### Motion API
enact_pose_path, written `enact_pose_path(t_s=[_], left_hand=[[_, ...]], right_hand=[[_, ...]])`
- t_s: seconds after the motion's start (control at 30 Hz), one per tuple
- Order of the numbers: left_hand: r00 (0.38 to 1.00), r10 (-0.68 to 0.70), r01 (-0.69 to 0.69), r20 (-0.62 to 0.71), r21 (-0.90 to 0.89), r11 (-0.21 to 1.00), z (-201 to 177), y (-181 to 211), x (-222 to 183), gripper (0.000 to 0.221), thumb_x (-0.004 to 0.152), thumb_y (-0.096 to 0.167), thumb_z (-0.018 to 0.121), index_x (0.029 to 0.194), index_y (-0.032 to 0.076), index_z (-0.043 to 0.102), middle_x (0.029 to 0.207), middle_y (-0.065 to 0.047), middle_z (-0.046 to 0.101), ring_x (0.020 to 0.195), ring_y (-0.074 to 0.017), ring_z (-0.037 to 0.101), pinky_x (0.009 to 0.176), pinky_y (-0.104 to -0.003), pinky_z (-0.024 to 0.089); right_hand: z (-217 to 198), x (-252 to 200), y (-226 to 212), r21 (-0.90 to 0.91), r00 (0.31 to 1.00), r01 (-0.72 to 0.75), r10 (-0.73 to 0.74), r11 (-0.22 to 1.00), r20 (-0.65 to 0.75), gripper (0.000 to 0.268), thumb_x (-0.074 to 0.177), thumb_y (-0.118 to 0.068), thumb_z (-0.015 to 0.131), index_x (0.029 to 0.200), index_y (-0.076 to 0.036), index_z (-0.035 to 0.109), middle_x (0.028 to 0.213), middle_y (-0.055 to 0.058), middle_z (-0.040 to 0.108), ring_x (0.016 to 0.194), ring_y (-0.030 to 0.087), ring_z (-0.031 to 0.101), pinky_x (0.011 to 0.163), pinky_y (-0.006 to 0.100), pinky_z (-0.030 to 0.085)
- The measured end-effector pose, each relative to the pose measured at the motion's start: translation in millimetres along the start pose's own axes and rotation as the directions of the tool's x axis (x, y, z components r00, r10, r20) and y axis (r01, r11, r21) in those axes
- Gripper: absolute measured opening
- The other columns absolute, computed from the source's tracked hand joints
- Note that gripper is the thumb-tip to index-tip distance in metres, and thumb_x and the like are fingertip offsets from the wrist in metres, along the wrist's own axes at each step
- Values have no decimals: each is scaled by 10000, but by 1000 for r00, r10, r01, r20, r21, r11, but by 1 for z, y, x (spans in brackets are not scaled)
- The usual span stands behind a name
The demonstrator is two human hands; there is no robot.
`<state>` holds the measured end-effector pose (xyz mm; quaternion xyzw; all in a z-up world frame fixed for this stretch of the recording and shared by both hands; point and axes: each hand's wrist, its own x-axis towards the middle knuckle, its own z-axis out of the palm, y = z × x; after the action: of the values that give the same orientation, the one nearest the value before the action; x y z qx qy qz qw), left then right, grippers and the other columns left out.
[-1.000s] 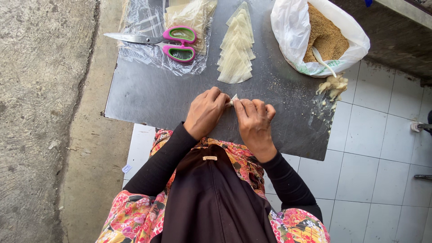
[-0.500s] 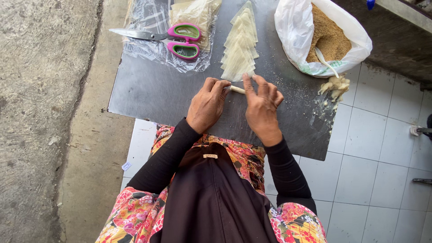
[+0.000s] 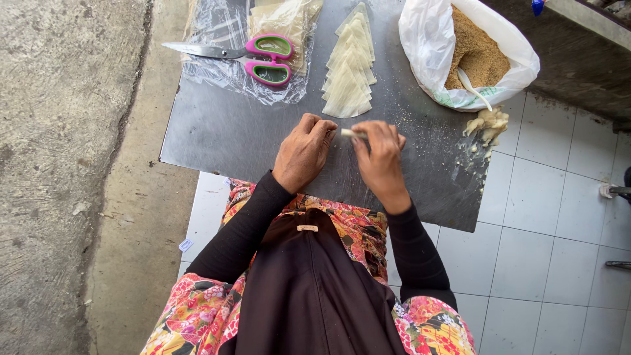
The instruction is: The person places a filling onto a square wrapper, then rolls and folds the wrapper by hand on a metal table.
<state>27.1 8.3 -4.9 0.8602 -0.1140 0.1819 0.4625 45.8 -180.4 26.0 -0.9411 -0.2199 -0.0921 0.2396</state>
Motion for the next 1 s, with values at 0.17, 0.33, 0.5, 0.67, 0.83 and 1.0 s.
enact_pose_path(t_s=[0.17,0.33,0.5,0.67,0.83,1.0], left_hand=[[998,-41,41,-53,0,999,3,-6,2,183,1026,135,643,1135,-12,643,1071,-151,606,810,-270,692,702,-374,579],[987,-144,147,-68,48,988,3,-13,19,268,998,179,687,1175,-17,639,1061,-181,582,804,-348,679,702,-422,573],[980,-199,200,-22,146,969,11,-10,30,270,926,261,746,1034,44,628,1048,-144,583,791,-338,687,669,-433,562],[978,-203,206,-39,185,961,17,-7,30,222,941,258,748,996,87,618,1044,-96,587,813,-306,696,668,-423,559],[979,-200,204,-44,137,969,20,-12,30,203,938,235,741,1001,84,622,1055,-92,615,800,-303,692,669,-423,551],[950,-305,311,60,-196,930,28,-30,41,210,976,196,731,1013,49,586,954,-64,696,819,-172,717,742,-329,578]], right_hand=[[-54,-70,-7,578,947,-4,-183,816,264,159,1007,-124,659,1153,-63,680,1046,102,745,877,156,715,767,282,587],[-27,-143,7,502,765,-332,-83,799,639,274,982,-195,657,1211,-66,735,991,72,759,830,122,711,725,292,575],[52,-163,51,204,591,-732,458,650,663,366,1005,-349,642,1246,-89,732,992,68,789,887,119,693,803,290,536],[123,-154,114,214,643,-751,619,624,451,361,1016,-321,634,1245,-58,728,1014,89,774,903,140,683,824,303,533],[159,-158,127,436,722,-687,481,581,497,356,1028,-292,626,1244,-27,723,1036,111,759,919,162,672,845,317,530],[149,-187,108,498,716,-696,441,517,542,351,1039,-264,618,1243,3,719,1059,132,745,934,183,662,866,331,527]])
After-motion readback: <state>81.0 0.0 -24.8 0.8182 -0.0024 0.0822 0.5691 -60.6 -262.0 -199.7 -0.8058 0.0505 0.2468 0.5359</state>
